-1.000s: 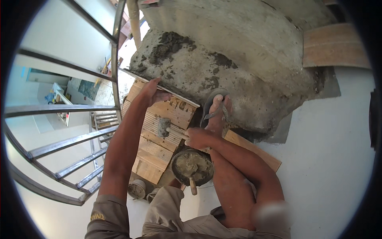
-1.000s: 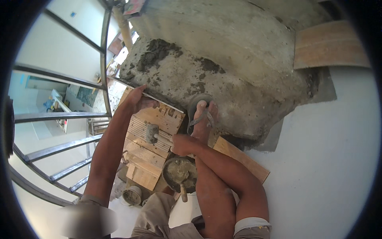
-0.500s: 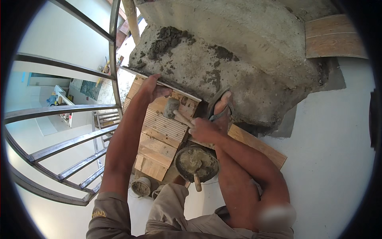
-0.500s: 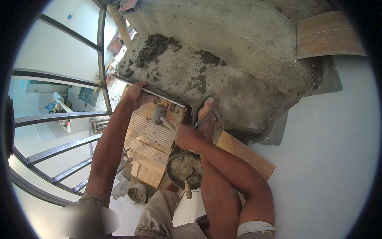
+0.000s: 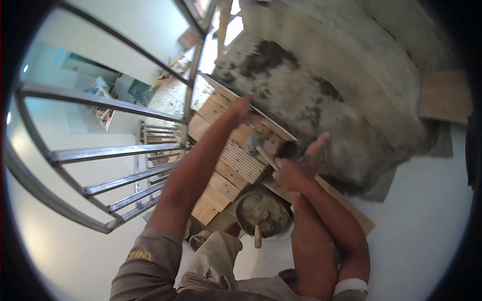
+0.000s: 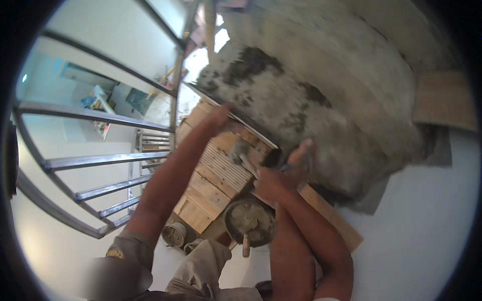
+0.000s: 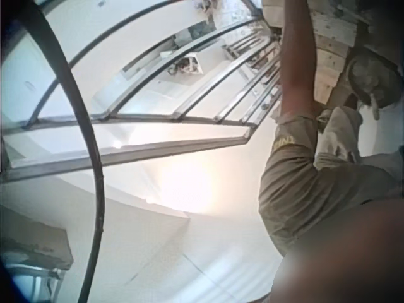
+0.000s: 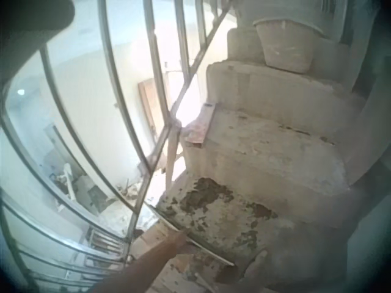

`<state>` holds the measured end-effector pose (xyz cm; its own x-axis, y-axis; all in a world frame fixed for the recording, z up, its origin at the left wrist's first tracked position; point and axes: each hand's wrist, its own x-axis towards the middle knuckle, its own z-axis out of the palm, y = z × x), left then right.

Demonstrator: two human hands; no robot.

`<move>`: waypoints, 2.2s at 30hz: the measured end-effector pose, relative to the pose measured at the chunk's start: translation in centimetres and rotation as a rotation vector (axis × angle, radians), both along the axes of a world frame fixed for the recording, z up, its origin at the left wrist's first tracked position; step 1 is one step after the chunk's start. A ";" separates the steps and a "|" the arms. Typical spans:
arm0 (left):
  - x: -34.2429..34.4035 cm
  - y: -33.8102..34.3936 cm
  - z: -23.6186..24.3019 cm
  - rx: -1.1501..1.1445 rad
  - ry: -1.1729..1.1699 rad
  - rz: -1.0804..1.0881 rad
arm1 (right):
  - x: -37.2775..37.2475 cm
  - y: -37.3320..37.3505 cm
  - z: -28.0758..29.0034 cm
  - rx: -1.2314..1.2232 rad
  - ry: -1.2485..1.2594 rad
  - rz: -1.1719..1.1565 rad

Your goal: Tiling a concrete staircase with wooden-pattern tiles using mortar, a trowel, a mallet, and a spirit level.

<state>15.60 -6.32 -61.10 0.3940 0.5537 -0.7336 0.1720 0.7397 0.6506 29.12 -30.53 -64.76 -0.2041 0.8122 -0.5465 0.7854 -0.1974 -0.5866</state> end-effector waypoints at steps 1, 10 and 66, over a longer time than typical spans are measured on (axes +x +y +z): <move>-0.7 -0.1 -1.0 0.038 -0.043 0.016 | -0.3 1.2 1.6 -0.044 0.035 -0.076; 1.1 -3.8 0.4 0.100 0.094 0.027 | -4.6 6.9 5.7 -0.370 0.397 0.266; 3.3 -4.9 0.1 0.169 0.108 0.081 | 0.6 1.3 2.9 -0.073 0.207 -0.187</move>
<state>18.91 -11.21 -61.00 0.2677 0.6993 -0.6628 0.1917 0.6355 0.7479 29.71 -29.23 -61.87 -0.1679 0.8065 -0.5669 0.5968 -0.3746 -0.7096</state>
